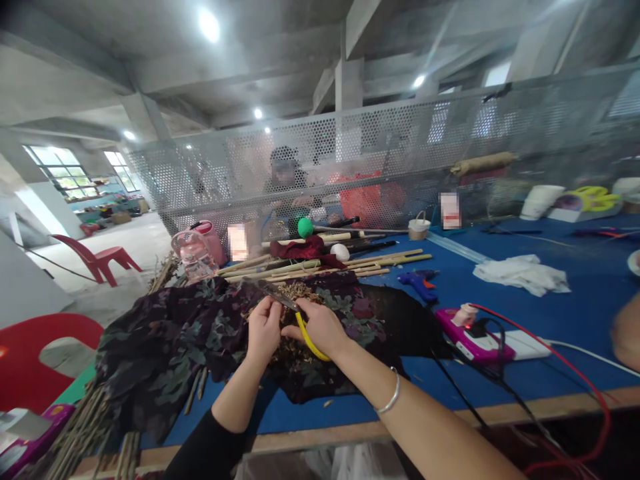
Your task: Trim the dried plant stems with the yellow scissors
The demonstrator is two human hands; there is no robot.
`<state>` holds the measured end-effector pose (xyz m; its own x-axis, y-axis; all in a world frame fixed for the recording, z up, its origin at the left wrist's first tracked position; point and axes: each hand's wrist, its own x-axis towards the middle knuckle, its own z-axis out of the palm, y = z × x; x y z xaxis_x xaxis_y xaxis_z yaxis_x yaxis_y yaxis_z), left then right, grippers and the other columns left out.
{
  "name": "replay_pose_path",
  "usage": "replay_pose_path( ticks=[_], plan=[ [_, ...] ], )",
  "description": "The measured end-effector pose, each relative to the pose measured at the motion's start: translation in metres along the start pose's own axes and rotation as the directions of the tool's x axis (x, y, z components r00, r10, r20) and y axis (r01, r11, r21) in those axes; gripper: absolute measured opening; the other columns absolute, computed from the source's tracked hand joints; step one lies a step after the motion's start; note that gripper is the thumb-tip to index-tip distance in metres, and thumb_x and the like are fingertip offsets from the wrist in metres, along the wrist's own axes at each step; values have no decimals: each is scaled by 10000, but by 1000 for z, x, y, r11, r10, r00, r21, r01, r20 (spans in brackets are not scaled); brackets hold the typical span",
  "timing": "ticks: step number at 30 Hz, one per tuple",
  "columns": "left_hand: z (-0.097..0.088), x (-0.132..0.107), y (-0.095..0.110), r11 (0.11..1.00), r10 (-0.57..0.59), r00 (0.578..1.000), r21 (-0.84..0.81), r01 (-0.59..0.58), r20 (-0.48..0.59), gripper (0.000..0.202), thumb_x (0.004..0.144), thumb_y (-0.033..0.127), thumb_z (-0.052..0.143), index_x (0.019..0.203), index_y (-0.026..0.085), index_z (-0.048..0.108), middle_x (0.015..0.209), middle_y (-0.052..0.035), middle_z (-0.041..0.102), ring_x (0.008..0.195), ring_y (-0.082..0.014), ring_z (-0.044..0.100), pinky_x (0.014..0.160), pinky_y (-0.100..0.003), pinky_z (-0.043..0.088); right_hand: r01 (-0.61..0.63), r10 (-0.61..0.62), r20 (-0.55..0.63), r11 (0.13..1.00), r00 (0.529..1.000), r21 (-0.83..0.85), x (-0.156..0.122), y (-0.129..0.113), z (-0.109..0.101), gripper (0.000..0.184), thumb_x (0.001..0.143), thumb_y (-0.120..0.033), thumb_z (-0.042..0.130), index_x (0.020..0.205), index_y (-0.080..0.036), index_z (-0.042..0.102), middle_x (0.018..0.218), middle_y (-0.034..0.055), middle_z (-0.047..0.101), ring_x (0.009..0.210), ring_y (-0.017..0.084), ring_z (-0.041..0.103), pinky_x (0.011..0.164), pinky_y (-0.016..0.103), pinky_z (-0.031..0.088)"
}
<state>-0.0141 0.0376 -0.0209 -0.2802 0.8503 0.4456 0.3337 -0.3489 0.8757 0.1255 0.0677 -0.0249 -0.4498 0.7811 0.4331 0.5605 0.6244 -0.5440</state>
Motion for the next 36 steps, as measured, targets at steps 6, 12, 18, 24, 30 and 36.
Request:
replay_pose_path(
  ticks=[6, 12, 18, 24, 30, 36],
  plan=[
    [-2, 1, 3, 999, 13, 1000, 43, -13, 10, 257, 853, 301, 410, 654, 164, 499, 613, 22, 472, 614, -102, 435, 591, -206, 337, -29, 29, 22, 1000, 999, -4, 0, -2, -3, 343, 749, -461, 611, 971, -201, 587, 790, 50, 665, 697, 193, 624, 618, 249, 430],
    [-3, 3, 2, 1000, 9, 1000, 26, -9, -3, 255, 853, 315, 410, 718, 157, 558, 642, 4, 533, 612, -107, 464, 592, -208, 369, 2, -1, 14, 995, 1000, -98, 1, 2, -3, 469, 725, -478, 626, 1094, -201, 545, 981, 81, 661, 881, 228, 633, 734, 295, 455],
    [-6, 4, -2, 986, 74, 997, 150, -72, -3, 200, 827, 249, 446, 812, 163, 626, 725, -16, 627, 674, -127, 538, 654, -227, 407, 65, -60, 34, 988, 998, -140, 0, 1, -8, 566, 710, -518, 624, 1153, -184, 510, 1049, 107, 625, 997, 245, 590, 833, 354, 456],
    [-6, 3, 1, 974, 116, 993, 195, -115, 10, 187, 823, 224, 451, 803, 165, 627, 740, -28, 648, 696, -139, 566, 674, -242, 421, 61, -60, 18, 994, 998, -93, 0, 2, -8, 535, 702, -499, 644, 1122, -186, 537, 1026, 103, 637, 959, 244, 605, 811, 347, 463],
    [-6, 3, 1, 965, 130, 991, 227, -132, 24, 202, 822, 210, 431, 753, 162, 615, 704, -26, 633, 668, -136, 551, 650, -238, 410, 38, -38, 20, 999, 999, -19, 0, 6, -6, 469, 690, -446, 672, 1077, -202, 570, 975, 79, 660, 893, 229, 619, 775, 313, 456],
    [-9, 3, 1, 961, 103, 994, 254, -109, 34, 232, 828, 240, 421, 703, 161, 600, 664, -20, 602, 631, -129, 519, 620, -232, 382, 4, -4, 40, 1000, 999, 8, 0, 2, -7, 409, 707, -468, 648, 1015, -206, 594, 895, 64, 669, 790, 201, 624, 688, 262, 446]
  ],
)
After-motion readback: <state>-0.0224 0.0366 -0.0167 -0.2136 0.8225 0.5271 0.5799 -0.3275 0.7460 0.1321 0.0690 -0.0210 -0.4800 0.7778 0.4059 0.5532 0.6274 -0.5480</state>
